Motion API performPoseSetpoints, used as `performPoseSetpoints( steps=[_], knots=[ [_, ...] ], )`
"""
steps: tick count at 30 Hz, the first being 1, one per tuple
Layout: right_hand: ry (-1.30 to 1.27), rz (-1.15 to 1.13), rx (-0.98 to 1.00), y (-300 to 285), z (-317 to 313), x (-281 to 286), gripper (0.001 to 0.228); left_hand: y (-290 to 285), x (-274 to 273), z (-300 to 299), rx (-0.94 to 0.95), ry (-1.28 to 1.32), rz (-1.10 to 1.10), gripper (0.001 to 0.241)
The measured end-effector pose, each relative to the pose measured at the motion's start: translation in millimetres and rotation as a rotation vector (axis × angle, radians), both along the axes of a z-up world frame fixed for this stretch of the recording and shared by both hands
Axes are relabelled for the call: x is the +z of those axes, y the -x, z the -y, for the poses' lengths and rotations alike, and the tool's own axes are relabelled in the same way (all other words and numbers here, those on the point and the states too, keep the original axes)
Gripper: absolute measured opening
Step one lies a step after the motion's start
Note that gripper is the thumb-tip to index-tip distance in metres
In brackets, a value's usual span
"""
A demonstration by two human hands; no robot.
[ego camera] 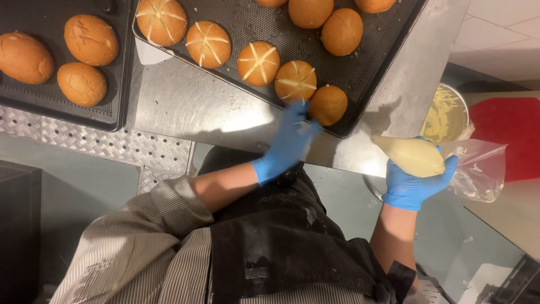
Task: Filling baked buns with cream using a piping bag.
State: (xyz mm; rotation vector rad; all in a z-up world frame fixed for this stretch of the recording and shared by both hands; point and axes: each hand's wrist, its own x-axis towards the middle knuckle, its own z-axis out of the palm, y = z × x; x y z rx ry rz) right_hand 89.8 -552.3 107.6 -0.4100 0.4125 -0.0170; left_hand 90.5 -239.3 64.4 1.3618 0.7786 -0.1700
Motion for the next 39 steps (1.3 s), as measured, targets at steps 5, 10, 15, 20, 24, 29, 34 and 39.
performPoseSetpoints(
  steps=[5,10,15,20,24,29,34,39],
  knots=[
    [0.037,-0.141,-0.093,-8,-13,13,0.054,-57,12,32,-0.889,-1.091,0.796,0.081],
    [0.018,-0.059,-0.056,-1,1,7,0.050,-90,-38,80,-1.102,-1.421,0.509,0.060],
    [0.009,-0.144,-0.124,5,-17,32,0.061,-73,11,58,-1.168,-1.435,0.558,0.054],
    [0.061,-0.014,-0.045,21,-2,12,0.051,-24,81,-30,-1.081,-0.992,0.680,0.078],
    [0.059,-0.107,-0.115,23,-47,28,0.057,22,66,-131,-1.111,-1.051,0.499,0.070],
    [0.050,-0.021,0.043,34,-86,8,0.047,53,16,-203,-0.823,-1.009,0.420,0.083],
    [0.019,-0.063,-0.030,36,-165,20,0.041,84,4,-244,-0.757,-0.950,0.618,0.075],
    [0.015,0.003,0.044,47,-217,5,0.046,108,-41,-265,-0.902,-0.908,0.696,0.058]
  ],
)
